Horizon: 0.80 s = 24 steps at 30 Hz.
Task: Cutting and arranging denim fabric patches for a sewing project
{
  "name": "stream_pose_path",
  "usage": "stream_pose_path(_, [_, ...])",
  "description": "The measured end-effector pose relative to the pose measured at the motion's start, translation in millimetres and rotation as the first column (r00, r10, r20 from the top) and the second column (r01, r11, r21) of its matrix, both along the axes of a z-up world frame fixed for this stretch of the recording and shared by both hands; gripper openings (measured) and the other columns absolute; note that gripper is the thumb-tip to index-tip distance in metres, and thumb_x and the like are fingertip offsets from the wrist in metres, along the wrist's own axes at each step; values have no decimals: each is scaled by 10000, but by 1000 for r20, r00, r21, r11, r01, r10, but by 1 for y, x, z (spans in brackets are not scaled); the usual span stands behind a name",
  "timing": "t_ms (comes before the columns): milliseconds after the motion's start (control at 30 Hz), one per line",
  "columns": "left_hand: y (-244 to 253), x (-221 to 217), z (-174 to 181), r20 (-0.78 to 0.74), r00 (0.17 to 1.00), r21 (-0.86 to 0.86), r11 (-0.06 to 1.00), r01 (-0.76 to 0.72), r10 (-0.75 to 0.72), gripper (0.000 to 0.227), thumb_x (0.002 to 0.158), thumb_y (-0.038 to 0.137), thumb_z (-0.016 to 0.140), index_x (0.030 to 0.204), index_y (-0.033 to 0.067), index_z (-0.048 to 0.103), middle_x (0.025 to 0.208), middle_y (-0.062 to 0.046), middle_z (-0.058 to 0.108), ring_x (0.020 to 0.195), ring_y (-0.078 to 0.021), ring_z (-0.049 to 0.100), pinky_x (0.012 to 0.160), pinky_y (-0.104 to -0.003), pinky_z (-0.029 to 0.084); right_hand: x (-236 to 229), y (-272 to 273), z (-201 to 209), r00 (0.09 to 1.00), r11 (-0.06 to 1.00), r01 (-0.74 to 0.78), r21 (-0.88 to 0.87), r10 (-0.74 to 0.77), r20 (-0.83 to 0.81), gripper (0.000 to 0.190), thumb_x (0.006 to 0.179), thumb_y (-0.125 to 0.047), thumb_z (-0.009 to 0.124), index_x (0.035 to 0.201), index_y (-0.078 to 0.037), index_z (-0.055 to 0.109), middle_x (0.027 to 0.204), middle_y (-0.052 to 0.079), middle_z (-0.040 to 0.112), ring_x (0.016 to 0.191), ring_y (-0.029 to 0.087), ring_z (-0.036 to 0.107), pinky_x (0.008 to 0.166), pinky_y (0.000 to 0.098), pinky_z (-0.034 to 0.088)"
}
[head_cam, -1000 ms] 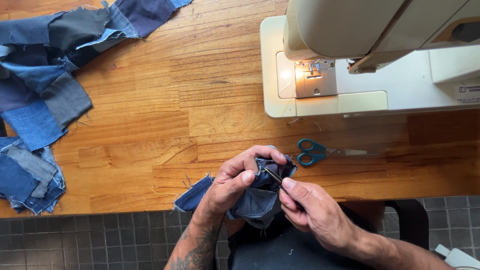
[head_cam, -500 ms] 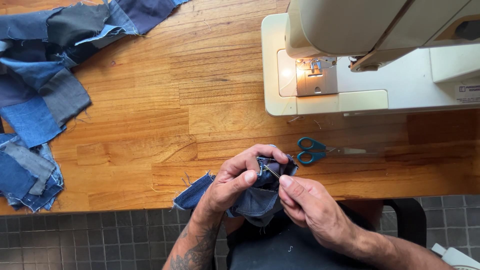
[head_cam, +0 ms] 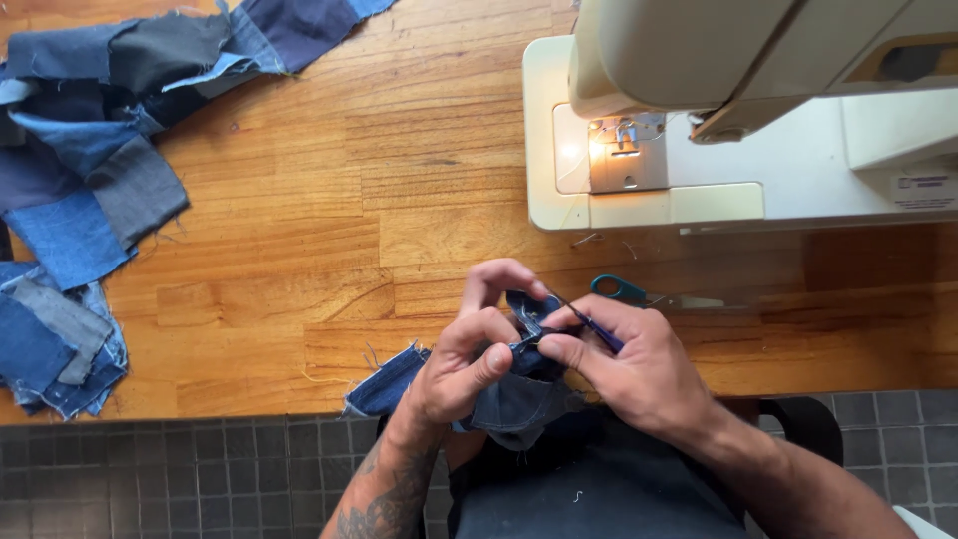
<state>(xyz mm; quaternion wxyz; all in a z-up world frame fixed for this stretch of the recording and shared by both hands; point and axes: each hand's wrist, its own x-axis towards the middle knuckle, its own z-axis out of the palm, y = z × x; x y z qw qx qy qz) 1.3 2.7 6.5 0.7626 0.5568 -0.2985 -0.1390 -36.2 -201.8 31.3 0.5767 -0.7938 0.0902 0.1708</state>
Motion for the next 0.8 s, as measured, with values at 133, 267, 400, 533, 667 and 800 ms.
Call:
stream_pose_path(133, [-1,-9,-15,36,986,-76,985,-157,160,248,1037,241,603,899,35,595,1380,-203,359,1270,-316,445,1054,-425,493,7,-6,-3,990,986,93,136,-106,90,66,854,-102,799,915,-79,804,462,-27,500,508,53,381,474,199,369])
stream_pose_path(267, [4,-9,-7,149,953,72,958,-276,263,277,1032,226,582,831,36,575,1206,-182,480,1131,-314,537,990,-450,518,11,-12,-12,967,962,231,145,-244,78,56,893,-107,781,925,-60,785,446,-46,464,467,39,379,484,183,350])
stream_pose_path(400, [3,2,8,232,940,293,903,-314,252,298,919,340,683,807,69,628,964,-124,607,875,-275,645,793,-413,548,9,-10,-9,972,968,217,127,-227,67,42,887,-96,790,900,-57,784,433,-35,463,456,44,386,480,182,365])
stream_pose_path(533, [-14,6,27,346,893,404,814,-418,287,415,733,411,876,878,89,658,885,-131,628,773,-307,670,701,-424,552,7,-14,-15,976,973,198,121,-207,67,43,890,-109,787,905,-69,782,437,-42,461,464,41,388,486,181,366])
stream_pose_path(667, [-17,21,34,431,877,352,855,-380,213,236,938,255,700,784,86,638,1229,-165,589,1088,-350,569,935,-440,483,6,-14,-24,961,920,231,317,-266,73,79,922,-98,749,902,-22,750,437,-23,438,415,25,306,409,176,297])
stream_pose_path(800, [-20,25,24,64,996,30,998,56,-58,290,970,282,682,756,96,619,1234,-134,672,1020,-212,594,941,-383,481,9,2,-20,945,786,284,549,-326,-23,187,964,-102,715,847,45,718,429,-23,361,392,4,269,384,148,262])
